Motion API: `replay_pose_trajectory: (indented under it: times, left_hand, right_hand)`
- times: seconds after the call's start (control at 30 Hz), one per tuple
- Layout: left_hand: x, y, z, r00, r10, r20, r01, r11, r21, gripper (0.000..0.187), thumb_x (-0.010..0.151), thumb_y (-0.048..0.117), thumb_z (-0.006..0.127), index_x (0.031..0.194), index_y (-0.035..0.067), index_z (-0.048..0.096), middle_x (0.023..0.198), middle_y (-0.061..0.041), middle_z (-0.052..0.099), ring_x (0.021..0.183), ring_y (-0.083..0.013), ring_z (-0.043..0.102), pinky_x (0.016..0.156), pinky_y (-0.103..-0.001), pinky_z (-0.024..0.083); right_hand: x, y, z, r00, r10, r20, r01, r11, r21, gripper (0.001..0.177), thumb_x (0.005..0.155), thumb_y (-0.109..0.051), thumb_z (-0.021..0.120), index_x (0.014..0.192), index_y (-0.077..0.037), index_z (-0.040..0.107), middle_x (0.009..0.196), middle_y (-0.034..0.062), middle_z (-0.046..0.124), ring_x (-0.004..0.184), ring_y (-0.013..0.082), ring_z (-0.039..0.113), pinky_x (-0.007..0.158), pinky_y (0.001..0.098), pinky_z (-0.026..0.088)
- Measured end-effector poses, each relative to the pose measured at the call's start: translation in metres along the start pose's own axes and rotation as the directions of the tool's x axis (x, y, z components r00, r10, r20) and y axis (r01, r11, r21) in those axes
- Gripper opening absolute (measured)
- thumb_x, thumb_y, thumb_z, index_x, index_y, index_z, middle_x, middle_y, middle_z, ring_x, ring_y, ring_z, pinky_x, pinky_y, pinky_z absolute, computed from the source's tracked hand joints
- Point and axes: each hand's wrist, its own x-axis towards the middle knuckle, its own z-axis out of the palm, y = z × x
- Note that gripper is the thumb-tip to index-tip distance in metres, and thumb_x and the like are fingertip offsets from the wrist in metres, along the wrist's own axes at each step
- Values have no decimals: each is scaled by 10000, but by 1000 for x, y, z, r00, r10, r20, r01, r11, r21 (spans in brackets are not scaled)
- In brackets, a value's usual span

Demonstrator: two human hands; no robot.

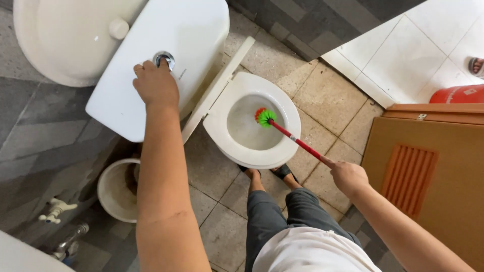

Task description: Scrubbing the toilet seat, rim, and bowl using a sponge and a toilet brush, and cleaning the floor around the toilet.

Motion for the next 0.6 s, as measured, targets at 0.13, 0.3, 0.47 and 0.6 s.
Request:
replay_pose_trajectory:
  times: [0.13,0.3,0.47,0.6]
  left_hand:
    - [-22,-13,-23,998,-24,-61,15,990,-139,393,852,33,463,1211,169,550,944,-129,517,999,-312,441,699,-380,452]
    - [-104,-41,-69,983,-173,-58,128,883,-451,443,872,-52,422,1295,76,465,1027,-189,495,1047,-351,434,823,-366,445]
    - [-249,-46,-46,858,-461,225,445,453,-772,583,850,71,509,1386,112,284,1280,-242,357,1225,-348,346,979,-456,359]
    - [-373,-31,68,750,-575,327,573,317,-756,570,830,84,541,1355,36,324,1290,-294,374,1193,-380,398,969,-493,372]
  right_hand:
    - [-7,14,6,1000,-10,-18,10,1000,-12,358,847,-187,486,1196,-266,504,772,55,674,690,252,688,594,384,549]
    - [-12,32,9,999,-50,10,50,999,7,446,879,-209,437,1306,-326,383,809,79,674,732,289,689,625,413,552]
    - [-23,47,2,996,-64,56,56,988,142,406,896,-246,397,1301,-259,423,809,163,686,778,346,680,673,454,540]
    - [-35,56,-2,989,-115,91,96,977,193,455,906,-291,352,1360,-307,324,886,208,676,882,369,651,768,460,519]
